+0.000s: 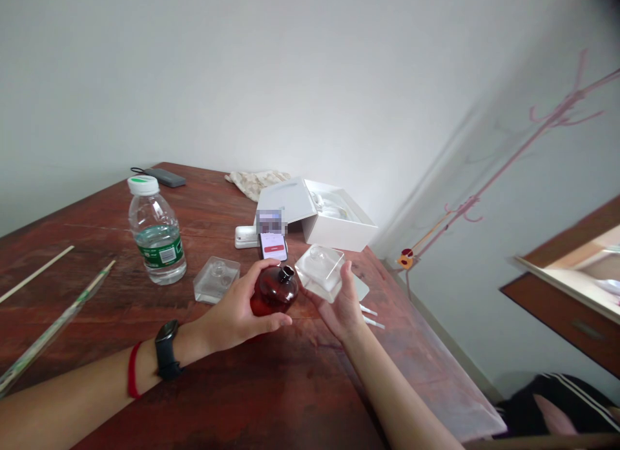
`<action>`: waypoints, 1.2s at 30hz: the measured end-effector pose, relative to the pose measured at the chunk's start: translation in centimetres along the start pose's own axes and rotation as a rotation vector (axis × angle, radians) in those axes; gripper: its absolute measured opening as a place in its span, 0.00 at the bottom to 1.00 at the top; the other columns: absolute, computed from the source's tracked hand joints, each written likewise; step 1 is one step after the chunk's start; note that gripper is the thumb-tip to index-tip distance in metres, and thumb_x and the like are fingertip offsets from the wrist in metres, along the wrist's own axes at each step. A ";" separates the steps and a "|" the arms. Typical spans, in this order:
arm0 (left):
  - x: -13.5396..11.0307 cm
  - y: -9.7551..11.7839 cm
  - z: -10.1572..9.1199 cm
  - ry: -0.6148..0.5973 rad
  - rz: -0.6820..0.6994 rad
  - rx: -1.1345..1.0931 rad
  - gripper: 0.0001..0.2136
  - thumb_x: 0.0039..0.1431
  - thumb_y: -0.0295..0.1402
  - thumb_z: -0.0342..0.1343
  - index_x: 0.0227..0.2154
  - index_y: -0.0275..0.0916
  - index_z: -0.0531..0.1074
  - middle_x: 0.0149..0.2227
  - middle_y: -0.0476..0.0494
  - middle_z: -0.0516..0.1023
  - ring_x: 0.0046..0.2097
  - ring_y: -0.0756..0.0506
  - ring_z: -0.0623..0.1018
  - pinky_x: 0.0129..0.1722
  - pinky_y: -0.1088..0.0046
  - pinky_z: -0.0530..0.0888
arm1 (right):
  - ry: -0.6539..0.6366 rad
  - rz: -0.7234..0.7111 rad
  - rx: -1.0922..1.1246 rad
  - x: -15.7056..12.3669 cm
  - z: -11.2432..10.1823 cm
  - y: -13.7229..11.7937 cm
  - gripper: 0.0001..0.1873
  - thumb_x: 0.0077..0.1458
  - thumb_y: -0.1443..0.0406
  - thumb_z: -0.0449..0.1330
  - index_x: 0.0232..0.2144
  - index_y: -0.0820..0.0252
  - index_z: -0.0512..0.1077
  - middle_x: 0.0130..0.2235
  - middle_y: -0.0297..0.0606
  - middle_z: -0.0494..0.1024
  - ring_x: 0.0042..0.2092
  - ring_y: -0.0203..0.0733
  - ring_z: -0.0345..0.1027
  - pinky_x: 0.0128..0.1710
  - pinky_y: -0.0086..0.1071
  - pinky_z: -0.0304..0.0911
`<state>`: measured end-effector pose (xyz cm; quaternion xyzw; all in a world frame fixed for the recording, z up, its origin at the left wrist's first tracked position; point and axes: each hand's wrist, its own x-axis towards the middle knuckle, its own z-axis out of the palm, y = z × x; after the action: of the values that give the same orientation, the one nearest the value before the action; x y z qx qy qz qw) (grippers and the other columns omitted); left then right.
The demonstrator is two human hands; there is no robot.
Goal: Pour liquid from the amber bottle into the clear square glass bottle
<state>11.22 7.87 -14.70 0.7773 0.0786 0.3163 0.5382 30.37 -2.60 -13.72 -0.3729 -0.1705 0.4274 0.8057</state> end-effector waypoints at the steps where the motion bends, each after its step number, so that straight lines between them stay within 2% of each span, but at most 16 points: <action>1: 0.0 0.0 0.0 0.002 0.006 0.007 0.37 0.57 0.43 0.73 0.64 0.46 0.60 0.58 0.38 0.78 0.56 0.35 0.81 0.58 0.58 0.77 | 0.003 0.005 0.004 0.0 -0.1 0.0 0.31 0.47 0.42 0.75 0.47 0.53 0.81 0.45 0.37 0.89 0.43 0.51 0.84 0.46 0.42 0.79; 6: 0.0 0.0 -0.1 -0.021 0.033 0.021 0.36 0.59 0.43 0.72 0.64 0.46 0.59 0.59 0.38 0.78 0.57 0.36 0.81 0.58 0.59 0.76 | 0.014 0.037 0.002 -0.1 -0.4 -0.1 0.28 0.52 0.45 0.73 0.48 0.54 0.80 0.44 0.38 0.89 0.41 0.48 0.84 0.39 0.38 0.81; 10: 0.0 0.1 -0.2 -0.028 0.042 0.035 0.36 0.58 0.42 0.72 0.64 0.46 0.60 0.59 0.38 0.77 0.56 0.36 0.81 0.58 0.59 0.77 | 0.026 0.052 0.008 -0.1 -0.3 -0.3 0.26 0.55 0.45 0.71 0.48 0.54 0.80 0.44 0.38 0.89 0.40 0.47 0.85 0.38 0.38 0.82; 17: -0.1 0.0 -0.2 -0.036 0.033 0.054 0.36 0.58 0.42 0.71 0.64 0.45 0.59 0.59 0.37 0.76 0.56 0.35 0.80 0.57 0.58 0.77 | 0.034 0.026 0.038 0.1 -0.2 -0.4 0.25 0.54 0.48 0.73 0.49 0.51 0.80 0.47 0.35 0.88 0.45 0.45 0.84 0.42 0.38 0.83; 24: -0.1 0.1 -0.1 -0.024 0.028 0.069 0.36 0.58 0.42 0.71 0.63 0.44 0.59 0.58 0.36 0.76 0.55 0.35 0.80 0.59 0.55 0.76 | 0.014 0.024 0.053 0.0 -0.8 0.0 0.24 0.51 0.55 0.76 0.48 0.54 0.79 0.46 0.36 0.88 0.46 0.45 0.84 0.51 0.42 0.80; 29: -0.1 0.3 -0.1 -0.024 0.022 0.042 0.35 0.57 0.41 0.71 0.63 0.44 0.60 0.58 0.36 0.77 0.54 0.35 0.81 0.58 0.56 0.77 | -0.045 0.027 0.032 -0.1 -1.3 0.1 0.27 0.49 0.55 0.78 0.49 0.52 0.79 0.47 0.35 0.88 0.47 0.47 0.84 0.48 0.40 0.81; 33: 0.0 0.4 -0.1 -0.030 0.041 0.062 0.35 0.57 0.39 0.71 0.63 0.43 0.60 0.57 0.36 0.78 0.54 0.35 0.82 0.57 0.57 0.78 | -0.066 0.002 0.018 -0.1 -1.5 0.2 0.29 0.47 0.55 0.78 0.51 0.51 0.78 0.46 0.35 0.88 0.49 0.50 0.83 0.53 0.46 0.79; 36: 0.0 0.6 -0.2 -0.034 0.060 0.078 0.34 0.58 0.38 0.70 0.63 0.43 0.60 0.57 0.37 0.78 0.54 0.36 0.82 0.57 0.59 0.77 | -0.066 -0.002 0.000 -0.3 -1.5 0.2 0.30 0.45 0.54 0.79 0.50 0.49 0.78 0.47 0.33 0.88 0.49 0.49 0.83 0.54 0.45 0.78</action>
<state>11.03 7.77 -14.10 0.8050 0.0584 0.3158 0.4988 31.01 -3.42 -14.85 -0.3585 -0.1973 0.4388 0.8000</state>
